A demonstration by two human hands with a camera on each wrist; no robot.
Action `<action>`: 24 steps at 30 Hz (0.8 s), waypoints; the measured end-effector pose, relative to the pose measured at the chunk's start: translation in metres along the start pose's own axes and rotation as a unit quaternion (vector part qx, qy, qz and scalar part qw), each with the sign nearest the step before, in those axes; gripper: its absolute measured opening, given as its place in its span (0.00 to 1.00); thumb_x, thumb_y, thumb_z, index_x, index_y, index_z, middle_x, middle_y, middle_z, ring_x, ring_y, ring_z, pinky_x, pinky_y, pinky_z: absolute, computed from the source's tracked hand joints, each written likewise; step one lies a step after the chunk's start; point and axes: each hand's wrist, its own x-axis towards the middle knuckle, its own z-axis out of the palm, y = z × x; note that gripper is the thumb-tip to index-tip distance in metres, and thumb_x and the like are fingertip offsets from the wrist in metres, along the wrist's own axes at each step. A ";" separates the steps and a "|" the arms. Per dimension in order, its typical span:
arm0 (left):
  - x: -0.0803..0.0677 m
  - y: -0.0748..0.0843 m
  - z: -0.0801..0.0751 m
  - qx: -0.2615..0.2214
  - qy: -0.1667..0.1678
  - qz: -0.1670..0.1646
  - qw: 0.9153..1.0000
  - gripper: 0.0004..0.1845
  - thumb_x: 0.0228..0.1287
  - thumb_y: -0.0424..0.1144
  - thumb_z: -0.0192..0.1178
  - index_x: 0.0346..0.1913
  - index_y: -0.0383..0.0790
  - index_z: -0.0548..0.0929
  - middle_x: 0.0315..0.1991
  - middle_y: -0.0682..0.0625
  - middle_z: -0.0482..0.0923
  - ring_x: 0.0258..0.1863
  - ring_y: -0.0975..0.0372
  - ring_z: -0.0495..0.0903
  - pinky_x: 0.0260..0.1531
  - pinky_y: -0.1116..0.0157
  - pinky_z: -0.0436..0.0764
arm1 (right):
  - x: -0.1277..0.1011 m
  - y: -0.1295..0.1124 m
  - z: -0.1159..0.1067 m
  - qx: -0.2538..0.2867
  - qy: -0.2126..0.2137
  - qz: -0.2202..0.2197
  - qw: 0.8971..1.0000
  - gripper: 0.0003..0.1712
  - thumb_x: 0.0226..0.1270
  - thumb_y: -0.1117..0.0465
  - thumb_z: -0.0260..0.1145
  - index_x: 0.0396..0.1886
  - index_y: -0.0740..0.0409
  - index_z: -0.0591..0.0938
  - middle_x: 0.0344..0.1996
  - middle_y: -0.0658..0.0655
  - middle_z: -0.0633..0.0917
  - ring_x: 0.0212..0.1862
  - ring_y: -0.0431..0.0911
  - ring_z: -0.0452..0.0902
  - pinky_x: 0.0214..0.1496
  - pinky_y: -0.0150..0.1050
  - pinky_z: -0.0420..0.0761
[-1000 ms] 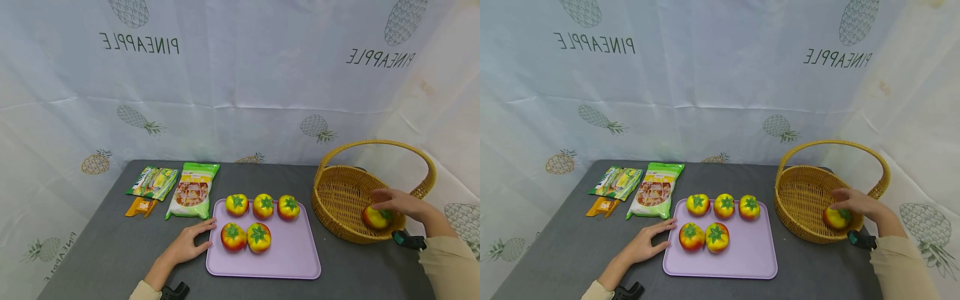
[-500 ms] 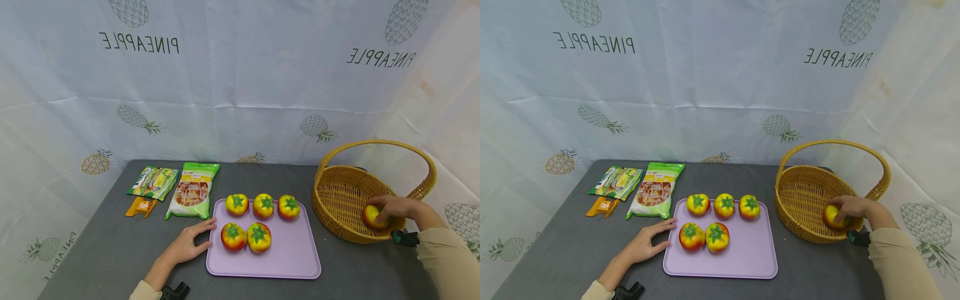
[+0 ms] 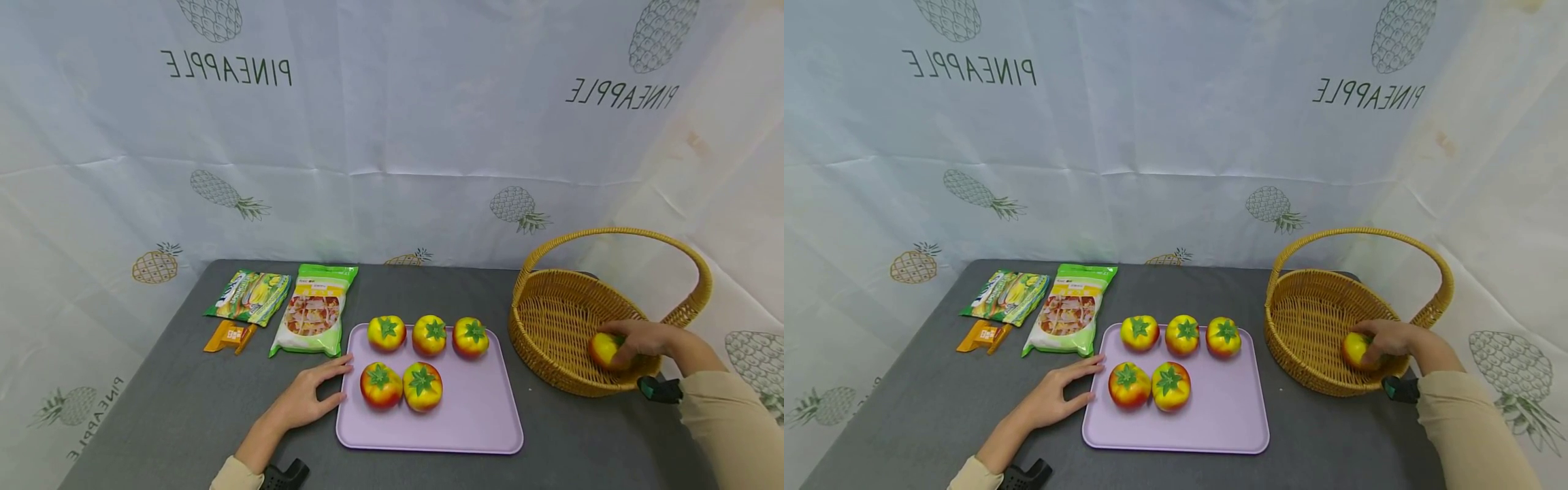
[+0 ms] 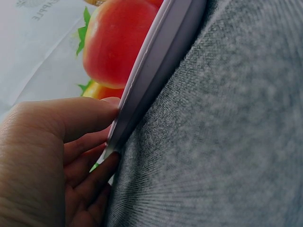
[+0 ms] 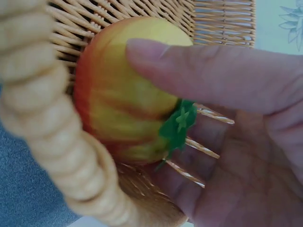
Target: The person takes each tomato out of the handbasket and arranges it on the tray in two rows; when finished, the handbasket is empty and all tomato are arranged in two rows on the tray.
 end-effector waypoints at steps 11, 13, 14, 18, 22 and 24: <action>0.000 -0.001 0.000 0.008 -0.001 -0.003 1.000 0.24 0.61 0.44 0.62 0.61 0.47 0.77 0.66 0.52 0.71 0.63 0.56 0.72 0.59 0.52 0.73 | -0.003 -0.013 0.001 -0.014 0.071 -0.059 0.996 0.41 0.57 0.51 0.67 0.61 0.76 0.66 0.52 0.71 0.74 0.48 0.55 0.71 0.41 0.44 0.74; 0.000 -0.001 0.000 0.006 -0.003 -0.003 1.000 0.24 0.61 0.45 0.62 0.61 0.47 0.77 0.66 0.52 0.70 0.63 0.55 0.72 0.59 0.51 0.73 | -0.004 -0.017 0.001 -0.017 0.084 -0.067 0.994 0.41 0.58 0.51 0.67 0.62 0.75 0.66 0.52 0.71 0.74 0.47 0.53 0.71 0.40 0.42 0.74; 0.000 -0.001 0.000 0.006 -0.003 -0.004 1.000 0.24 0.61 0.45 0.62 0.61 0.47 0.77 0.66 0.52 0.70 0.63 0.55 0.72 0.59 0.51 0.73 | -0.005 -0.020 0.002 -0.019 0.091 -0.071 0.993 0.42 0.59 0.51 0.67 0.63 0.75 0.65 0.53 0.72 0.74 0.47 0.52 0.72 0.39 0.41 0.74; -0.001 -0.001 0.000 0.004 -0.001 -0.002 1.000 0.23 0.61 0.45 0.62 0.61 0.47 0.77 0.66 0.51 0.71 0.63 0.55 0.72 0.59 0.51 0.73 | -0.011 -0.032 0.005 -0.005 0.117 -0.090 0.989 0.41 0.61 0.52 0.65 0.66 0.73 0.62 0.55 0.71 0.72 0.46 0.46 0.71 0.37 0.37 0.74; -0.001 -0.001 0.000 0.003 -0.001 -0.002 1.000 0.24 0.61 0.44 0.63 0.61 0.47 0.77 0.66 0.51 0.71 0.64 0.55 0.71 0.59 0.52 0.73 | -0.018 -0.047 0.010 0.021 0.141 -0.115 0.983 0.39 0.63 0.54 0.65 0.67 0.69 0.63 0.52 0.65 0.74 0.39 0.37 0.70 0.34 0.33 0.73; 0.000 0.000 0.000 0.002 -0.001 -0.004 1.000 0.24 0.61 0.44 0.63 0.61 0.47 0.77 0.66 0.51 0.70 0.64 0.55 0.71 0.59 0.52 0.72 | -0.020 -0.054 0.015 0.033 0.157 -0.132 0.978 0.38 0.62 0.55 0.66 0.67 0.66 0.64 0.50 0.63 0.75 0.38 0.35 0.70 0.33 0.32 0.73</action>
